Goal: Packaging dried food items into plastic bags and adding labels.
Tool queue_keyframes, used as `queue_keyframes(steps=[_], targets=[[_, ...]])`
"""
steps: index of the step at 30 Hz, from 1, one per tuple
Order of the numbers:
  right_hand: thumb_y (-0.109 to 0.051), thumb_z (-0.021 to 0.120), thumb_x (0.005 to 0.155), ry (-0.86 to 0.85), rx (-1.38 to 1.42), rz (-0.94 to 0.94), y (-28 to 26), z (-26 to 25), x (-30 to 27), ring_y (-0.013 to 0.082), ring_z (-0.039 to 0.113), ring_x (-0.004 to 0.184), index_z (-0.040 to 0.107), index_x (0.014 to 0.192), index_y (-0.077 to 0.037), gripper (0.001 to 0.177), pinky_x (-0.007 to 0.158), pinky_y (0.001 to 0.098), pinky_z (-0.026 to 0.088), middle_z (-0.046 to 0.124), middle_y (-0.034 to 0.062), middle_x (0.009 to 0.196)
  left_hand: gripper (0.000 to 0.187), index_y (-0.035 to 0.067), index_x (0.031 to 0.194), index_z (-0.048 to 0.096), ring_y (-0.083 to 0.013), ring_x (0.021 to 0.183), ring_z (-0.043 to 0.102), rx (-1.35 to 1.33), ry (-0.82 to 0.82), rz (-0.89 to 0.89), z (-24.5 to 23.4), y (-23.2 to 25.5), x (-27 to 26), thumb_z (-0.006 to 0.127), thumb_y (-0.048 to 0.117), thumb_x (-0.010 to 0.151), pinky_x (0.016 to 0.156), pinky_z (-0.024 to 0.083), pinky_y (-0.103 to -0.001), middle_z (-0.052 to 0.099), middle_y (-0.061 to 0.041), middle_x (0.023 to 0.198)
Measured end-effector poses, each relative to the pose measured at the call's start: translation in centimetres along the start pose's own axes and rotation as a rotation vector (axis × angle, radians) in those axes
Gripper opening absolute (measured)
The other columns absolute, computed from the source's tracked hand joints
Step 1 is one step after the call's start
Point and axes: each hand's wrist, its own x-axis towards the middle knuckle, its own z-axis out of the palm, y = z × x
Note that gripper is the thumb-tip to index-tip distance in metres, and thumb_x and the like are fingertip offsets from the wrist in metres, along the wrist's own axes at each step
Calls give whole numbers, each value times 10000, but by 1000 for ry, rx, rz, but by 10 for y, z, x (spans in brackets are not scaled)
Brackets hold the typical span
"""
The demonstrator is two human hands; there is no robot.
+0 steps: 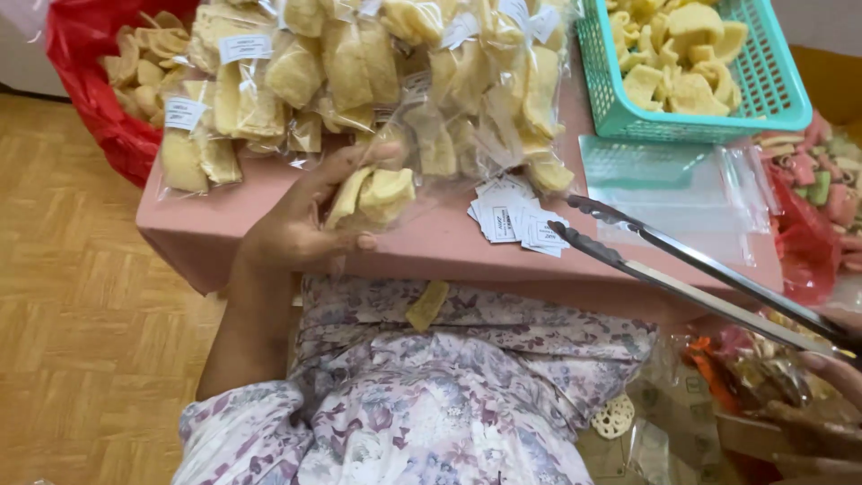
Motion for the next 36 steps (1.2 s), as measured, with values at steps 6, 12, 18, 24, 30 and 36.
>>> queue_keyframes(steps=[6, 12, 18, 24, 30, 36], targets=[[-101, 669, 897, 93, -126, 310, -188, 29, -77, 363, 640, 1103, 601, 1515, -26, 626, 941, 428, 472, 651, 221, 1329, 830, 24, 1517, 441, -245, 1332, 528, 261, 110, -190, 12, 17, -7, 818, 216, 802, 1126, 440, -336, 519, -128, 1463], [-259, 735, 887, 85, -251, 48, -97, 36, -81, 264, 705, 998, 718, 1383, -24, 549, 912, 351, 543, 756, 169, 1157, 907, 119, 1579, 356, -247, 1093, 521, 515, 49, -243, 27, 11, 1, 845, 232, 823, 939, 575, -361, 452, -197, 1366], [-148, 790, 882, 113, -194, 9, -147, 46, -69, 279, 663, 1003, 719, 1367, 1, 512, 886, 354, 525, 724, 208, 1087, 886, 216, 1590, 340, -277, 1051, 551, 662, -19, -341, 41, 2, 14, 804, 398, 857, 814, 525, -382, 472, -188, 1391], [-172, 779, 855, 80, -273, -14, -174, 43, -66, 287, 677, 993, 727, 1341, 15, 523, 907, 368, 503, 738, 212, 1091, 914, 186, 1591, 355, -339, 1171, 549, 774, 16, -331, 47, -12, 17, 832, 423, 849, 902, 519, -475, 463, -191, 1385], [-105, 794, 916, 207, -193, -57, -153, 60, -80, 308, 646, 1067, 742, 1289, 41, 404, 1017, 385, 461, 725, 207, 1153, 1023, 166, 1625, 310, -366, 1288, 472, 1135, 83, -146, 50, -49, 6, 852, 568, 856, 1091, 444, -517, 431, -204, 1424], [-83, 774, 933, 183, -169, -59, -140, 62, -83, 277, 676, 1065, 740, 1282, 36, 371, 1017, 362, 476, 740, 189, 1149, 1154, 194, 1604, 385, -330, 1273, 470, 1436, 84, -94, 63, -49, -1, 557, 976, 773, 1022, 411, -523, 480, -148, 1439]])
